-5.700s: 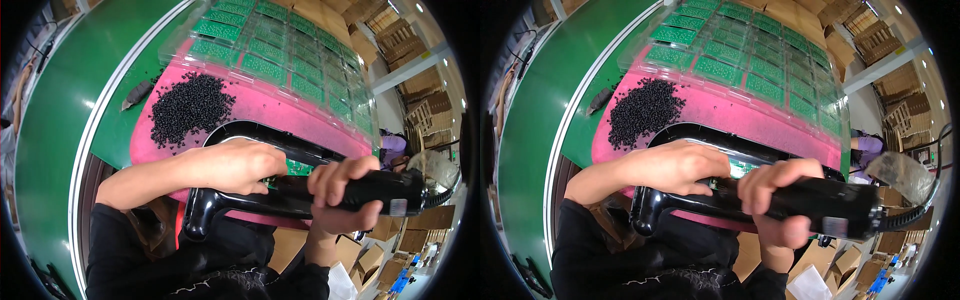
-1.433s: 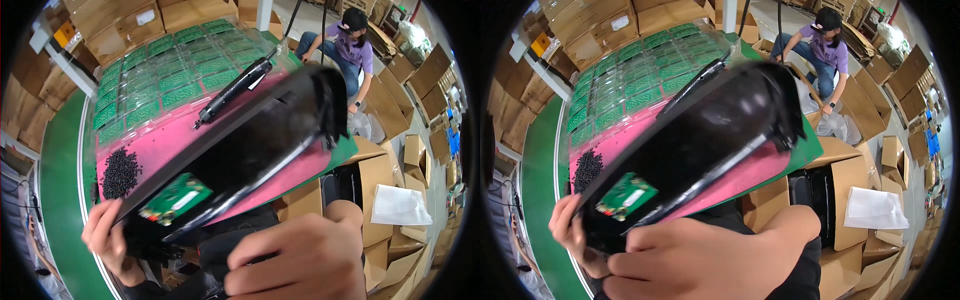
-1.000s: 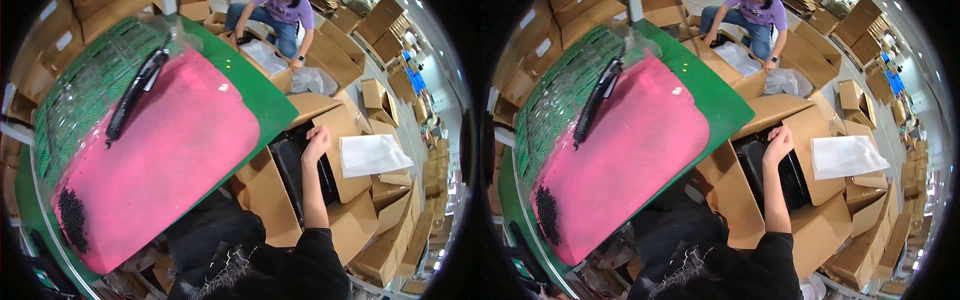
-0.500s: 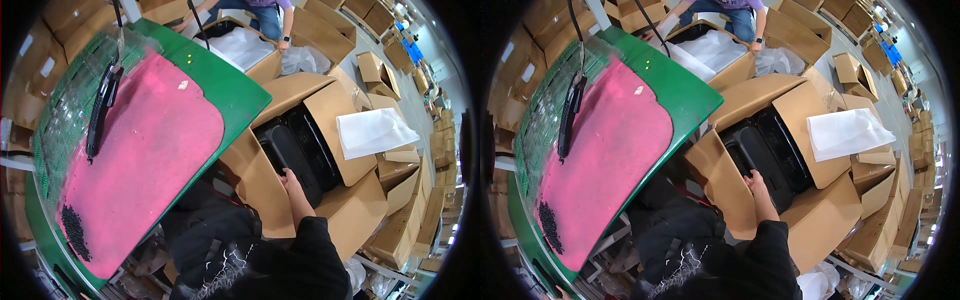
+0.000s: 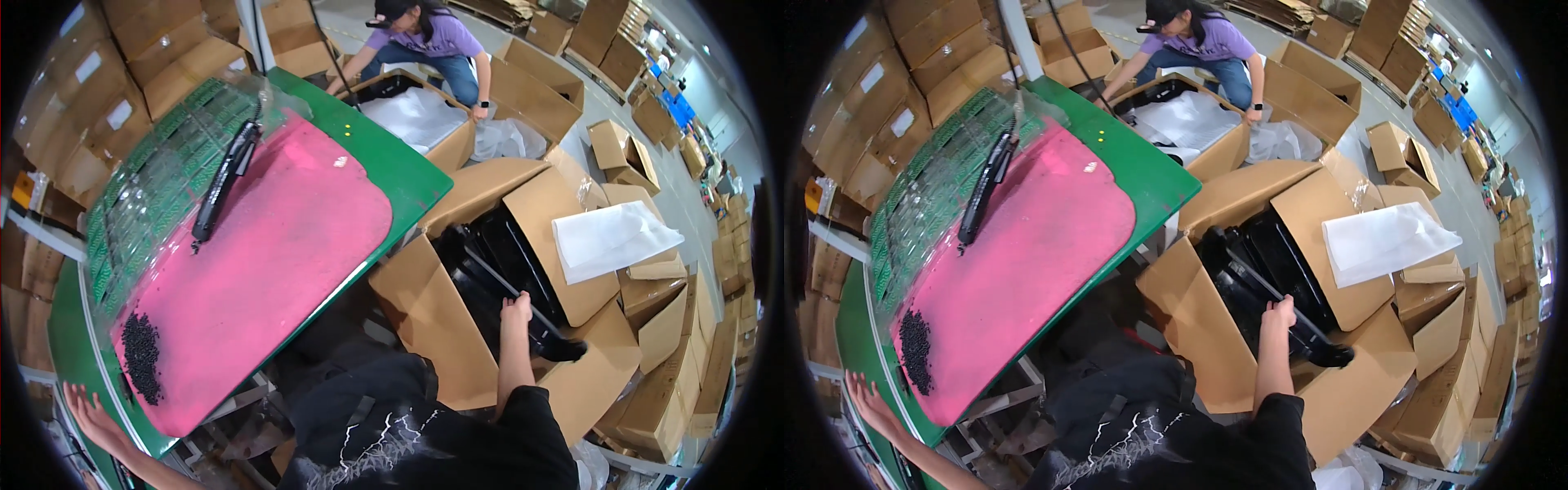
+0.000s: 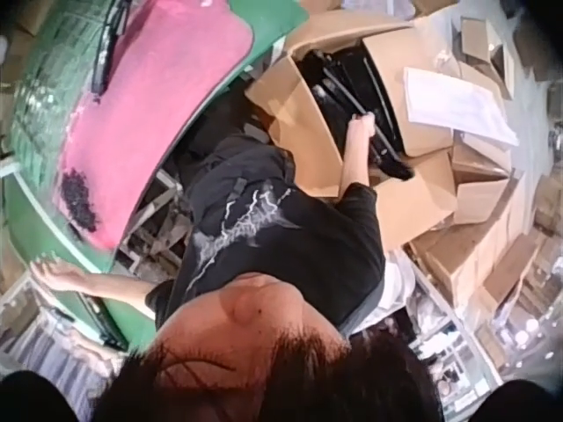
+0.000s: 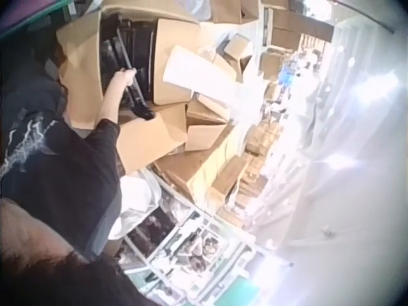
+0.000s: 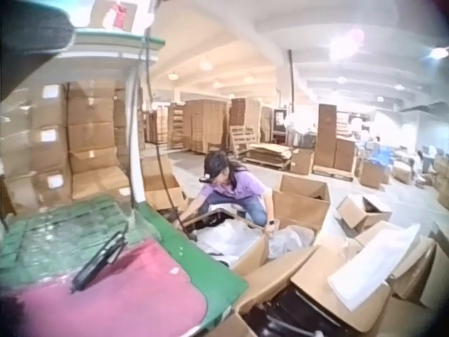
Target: Assemble electronic circuit boards into plastic housings and pack them into boxes.
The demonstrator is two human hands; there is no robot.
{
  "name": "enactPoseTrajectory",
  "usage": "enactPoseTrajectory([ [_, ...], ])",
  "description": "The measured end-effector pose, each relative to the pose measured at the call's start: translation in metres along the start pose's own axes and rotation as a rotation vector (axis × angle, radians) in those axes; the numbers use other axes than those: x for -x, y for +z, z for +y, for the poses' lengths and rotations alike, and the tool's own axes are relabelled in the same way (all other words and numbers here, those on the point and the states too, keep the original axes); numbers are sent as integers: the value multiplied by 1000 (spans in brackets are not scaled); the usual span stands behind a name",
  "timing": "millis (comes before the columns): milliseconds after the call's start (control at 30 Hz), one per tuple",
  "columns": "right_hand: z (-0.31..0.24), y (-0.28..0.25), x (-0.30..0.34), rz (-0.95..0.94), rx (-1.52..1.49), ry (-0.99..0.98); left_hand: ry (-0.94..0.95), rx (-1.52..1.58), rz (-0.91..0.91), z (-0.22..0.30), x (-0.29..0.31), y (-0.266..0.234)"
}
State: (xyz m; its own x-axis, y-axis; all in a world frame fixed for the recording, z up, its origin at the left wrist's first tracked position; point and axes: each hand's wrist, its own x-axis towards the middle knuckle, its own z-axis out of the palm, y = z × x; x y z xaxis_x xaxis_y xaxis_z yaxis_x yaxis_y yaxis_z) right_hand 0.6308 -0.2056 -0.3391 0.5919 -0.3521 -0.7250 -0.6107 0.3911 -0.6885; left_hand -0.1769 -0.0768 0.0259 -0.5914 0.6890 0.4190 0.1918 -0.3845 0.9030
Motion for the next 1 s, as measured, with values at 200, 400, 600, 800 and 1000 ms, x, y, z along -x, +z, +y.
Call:
enactPoseTrajectory([
  [200, -54, 26, 163, -493, 59, -1120, 124, -177, -201, 7, 23, 30],
  [400, -96, 21, 323, -969, 134, -1623, 117, -121, -509, 39, 51, 111],
  [600, -74, 2, 442, -1979, 466, -2278, 32, -51, -701, 52, 50, 162],
  [800, -22, -1, 480, -2414, 614, -2662, 419, -586, -996, 1, 41, 194],
  [1000, 13, -4, 539, -2720, 804, -2465, 398, -699, -1037, -23, 48, 183],
])
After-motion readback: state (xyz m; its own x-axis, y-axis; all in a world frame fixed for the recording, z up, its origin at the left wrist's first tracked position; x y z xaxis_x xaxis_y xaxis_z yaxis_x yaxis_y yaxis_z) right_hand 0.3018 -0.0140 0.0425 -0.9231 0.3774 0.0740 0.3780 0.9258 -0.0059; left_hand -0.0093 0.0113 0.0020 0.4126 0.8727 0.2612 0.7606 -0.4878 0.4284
